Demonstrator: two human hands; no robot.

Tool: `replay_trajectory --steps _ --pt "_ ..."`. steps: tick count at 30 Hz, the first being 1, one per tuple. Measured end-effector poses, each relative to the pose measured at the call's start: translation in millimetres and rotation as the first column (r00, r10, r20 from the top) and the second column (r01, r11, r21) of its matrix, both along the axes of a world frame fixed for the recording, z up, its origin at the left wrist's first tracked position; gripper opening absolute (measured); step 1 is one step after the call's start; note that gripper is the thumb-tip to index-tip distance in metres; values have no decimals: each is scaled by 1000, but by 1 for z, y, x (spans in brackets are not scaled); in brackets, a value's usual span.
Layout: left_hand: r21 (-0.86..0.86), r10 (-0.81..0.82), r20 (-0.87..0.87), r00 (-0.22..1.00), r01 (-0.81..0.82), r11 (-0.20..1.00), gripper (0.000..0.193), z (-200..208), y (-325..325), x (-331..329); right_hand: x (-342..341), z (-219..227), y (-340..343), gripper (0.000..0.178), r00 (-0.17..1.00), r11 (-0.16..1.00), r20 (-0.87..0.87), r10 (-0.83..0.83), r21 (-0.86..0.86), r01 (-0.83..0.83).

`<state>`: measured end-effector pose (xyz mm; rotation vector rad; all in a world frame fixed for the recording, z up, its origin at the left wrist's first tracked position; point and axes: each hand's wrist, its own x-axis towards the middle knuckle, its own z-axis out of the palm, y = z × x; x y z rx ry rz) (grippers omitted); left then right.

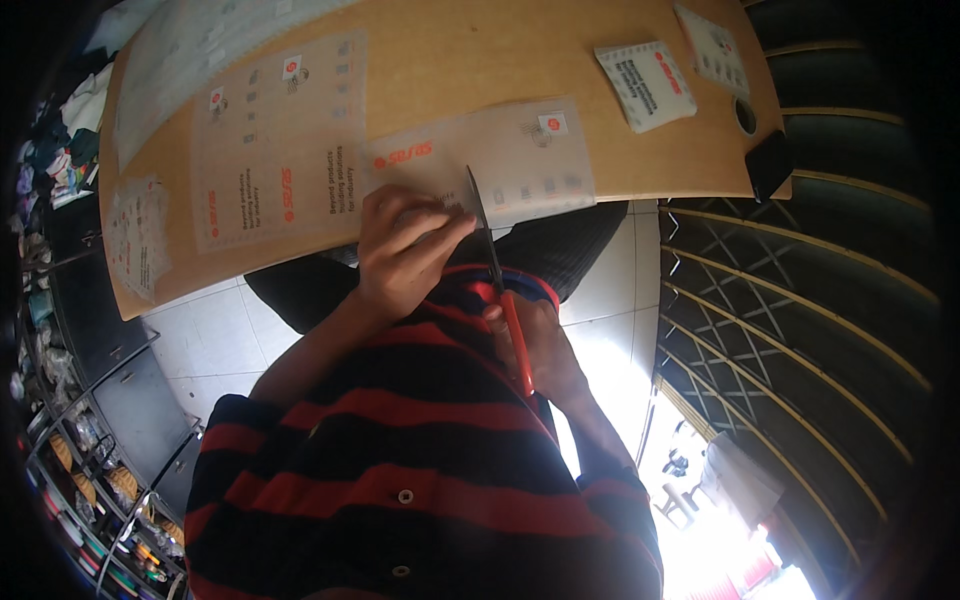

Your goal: The person uses red-handled scissors to cut a large sheet of printed paper into smaller rectangular pieces on a wooden table. They repeatedly position the paper, make straight cuts, and separate the resulting pieces.

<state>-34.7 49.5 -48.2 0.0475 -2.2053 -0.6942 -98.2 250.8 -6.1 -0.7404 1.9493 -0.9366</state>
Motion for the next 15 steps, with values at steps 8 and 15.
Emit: replay_trajectory --steps 8,15 --pt "25 -13 -12 1000 13 1000 29 0 -2 1 -11 20 -15 47 974 973 211 -84 226 35" --pt "72 -30 -12 999 31 997 31 1 5 6 -8 1 -14 50 1000 999 21 -18 32 17"
